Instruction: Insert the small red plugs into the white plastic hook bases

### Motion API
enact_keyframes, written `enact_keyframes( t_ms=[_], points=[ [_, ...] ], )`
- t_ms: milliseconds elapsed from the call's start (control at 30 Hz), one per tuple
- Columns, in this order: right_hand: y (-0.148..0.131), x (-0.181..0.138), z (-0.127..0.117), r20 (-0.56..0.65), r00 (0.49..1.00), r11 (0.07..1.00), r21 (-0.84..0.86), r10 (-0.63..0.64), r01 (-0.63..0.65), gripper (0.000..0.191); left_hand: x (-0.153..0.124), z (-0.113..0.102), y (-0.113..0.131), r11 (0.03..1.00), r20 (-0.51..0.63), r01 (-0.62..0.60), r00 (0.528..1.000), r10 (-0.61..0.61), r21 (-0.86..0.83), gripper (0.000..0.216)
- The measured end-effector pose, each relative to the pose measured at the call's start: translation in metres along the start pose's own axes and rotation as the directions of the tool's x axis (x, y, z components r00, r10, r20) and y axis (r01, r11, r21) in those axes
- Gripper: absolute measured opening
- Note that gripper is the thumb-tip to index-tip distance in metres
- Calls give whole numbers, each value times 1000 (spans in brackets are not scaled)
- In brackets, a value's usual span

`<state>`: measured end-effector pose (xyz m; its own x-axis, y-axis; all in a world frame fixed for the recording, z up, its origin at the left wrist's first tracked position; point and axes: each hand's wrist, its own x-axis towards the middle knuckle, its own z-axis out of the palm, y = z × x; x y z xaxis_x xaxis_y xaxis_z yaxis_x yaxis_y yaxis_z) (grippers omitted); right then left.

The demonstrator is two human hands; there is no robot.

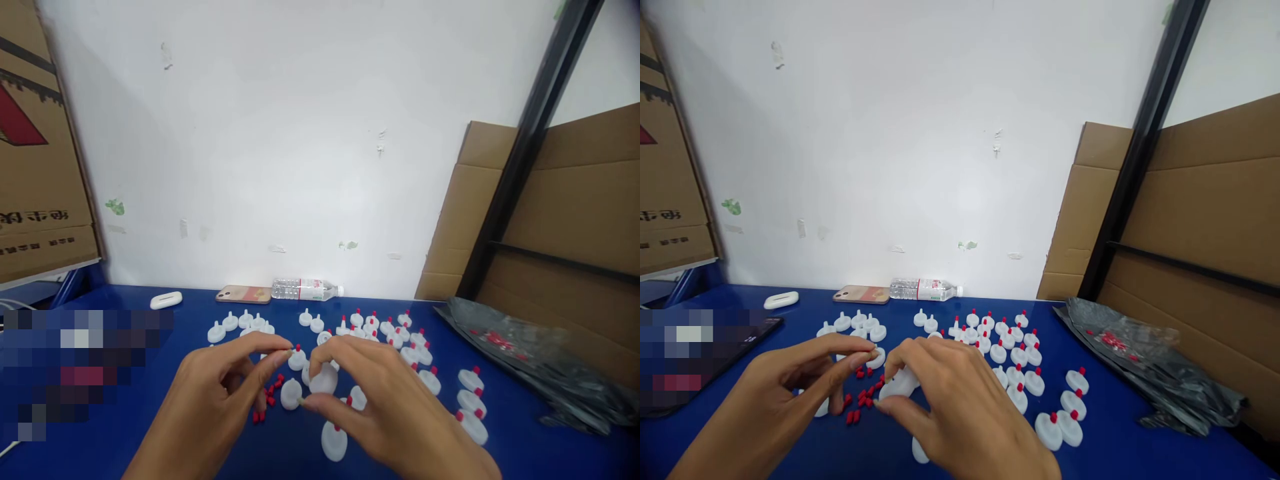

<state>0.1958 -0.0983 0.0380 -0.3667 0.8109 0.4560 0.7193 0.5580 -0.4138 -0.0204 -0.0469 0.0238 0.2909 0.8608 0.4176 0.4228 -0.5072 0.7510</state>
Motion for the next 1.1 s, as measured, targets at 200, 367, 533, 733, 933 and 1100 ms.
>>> enact_keyframes(
  t_ms=[200,367,533,733,933,1100],
  points=[
    [1,1,4,-36,997,998,14,-65,66,24,-2,6,7,967,142,151,982,-124,-203,32],
    [4,1,4,-62,990,991,22,-130,131,19,-1,4,11,955,200,195,968,-151,-224,26],
    [3,2,3,-143,975,986,0,-168,170,19,-1,7,8,987,139,93,987,-75,-128,25],
    [2,2,1,-261,952,982,53,-159,179,18,0,15,-4,999,186,26,982,-22,-19,29],
    [0,2,1,-286,936,969,70,-207,236,17,-6,20,-2,987,236,-155,958,162,-45,40],
    [0,1,4,-264,923,954,30,-279,297,15,-13,19,8,988,280,-127,949,148,-91,42]
  ],
)
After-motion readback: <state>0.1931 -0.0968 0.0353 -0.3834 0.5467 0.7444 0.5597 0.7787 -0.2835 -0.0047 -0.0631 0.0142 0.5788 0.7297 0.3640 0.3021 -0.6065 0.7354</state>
